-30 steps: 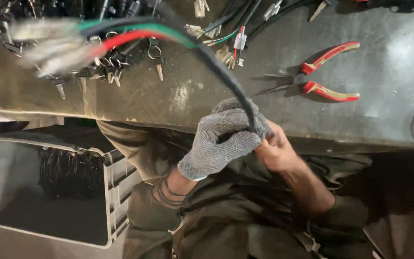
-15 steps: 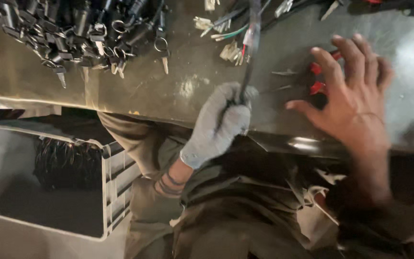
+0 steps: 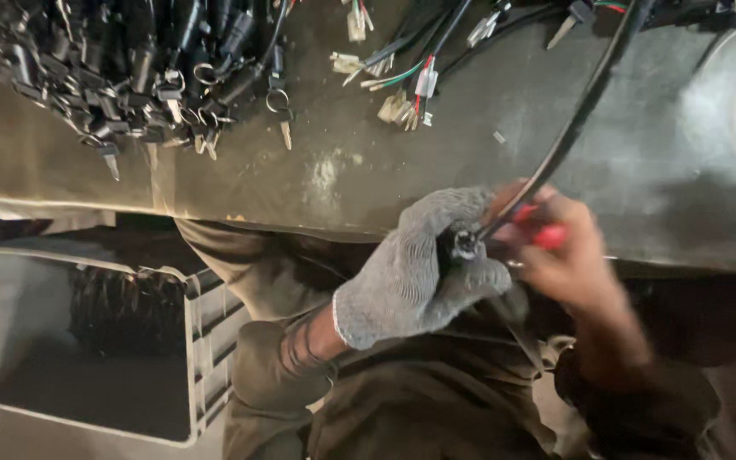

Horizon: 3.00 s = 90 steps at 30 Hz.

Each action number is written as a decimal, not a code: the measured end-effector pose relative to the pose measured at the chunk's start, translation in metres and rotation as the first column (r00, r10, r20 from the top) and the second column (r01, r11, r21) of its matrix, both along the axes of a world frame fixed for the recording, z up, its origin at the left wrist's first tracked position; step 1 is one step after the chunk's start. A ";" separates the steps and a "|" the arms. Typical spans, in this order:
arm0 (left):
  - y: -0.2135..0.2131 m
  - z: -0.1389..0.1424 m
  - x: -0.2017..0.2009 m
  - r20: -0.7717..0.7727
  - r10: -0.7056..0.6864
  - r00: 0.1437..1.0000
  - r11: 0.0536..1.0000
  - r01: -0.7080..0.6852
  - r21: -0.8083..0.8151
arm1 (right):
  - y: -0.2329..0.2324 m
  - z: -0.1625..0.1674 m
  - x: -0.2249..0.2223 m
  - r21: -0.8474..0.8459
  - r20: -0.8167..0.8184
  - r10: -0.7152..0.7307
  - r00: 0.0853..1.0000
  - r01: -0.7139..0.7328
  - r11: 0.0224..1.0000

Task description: The person sits on the floor and assembles key cables by stripping wire ends, inserting them into black plastic housings, and crimping the connections with pliers. The person handles multiple cables one at a time, placing finished units on the table.

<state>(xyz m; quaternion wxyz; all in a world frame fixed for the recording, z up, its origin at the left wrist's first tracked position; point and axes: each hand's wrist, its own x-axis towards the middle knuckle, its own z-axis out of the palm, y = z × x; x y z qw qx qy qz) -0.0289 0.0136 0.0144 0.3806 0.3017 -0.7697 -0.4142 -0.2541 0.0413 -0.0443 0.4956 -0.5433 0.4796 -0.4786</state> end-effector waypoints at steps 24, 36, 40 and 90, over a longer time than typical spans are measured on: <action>0.012 -0.010 -0.002 0.073 0.146 0.987 0.989 -0.145 -0.023 | -0.009 0.044 0.023 -0.298 -0.713 -0.159 0.683 -0.089 0.950; 0.019 -0.028 -0.007 0.222 0.277 0.935 0.945 -0.223 -0.239 | 0.000 0.042 0.025 -0.245 -0.823 -0.197 0.534 -0.020 0.969; 0.019 -0.026 -0.006 0.148 0.260 0.954 0.955 -0.231 -0.186 | 0.000 0.043 0.022 -0.232 -0.811 -0.167 0.561 -0.046 0.972; -0.036 0.041 0.086 0.356 0.465 0.811 0.874 -0.485 -0.035 | -0.059 0.018 -0.031 -0.431 -0.836 -0.344 0.428 -0.122 0.894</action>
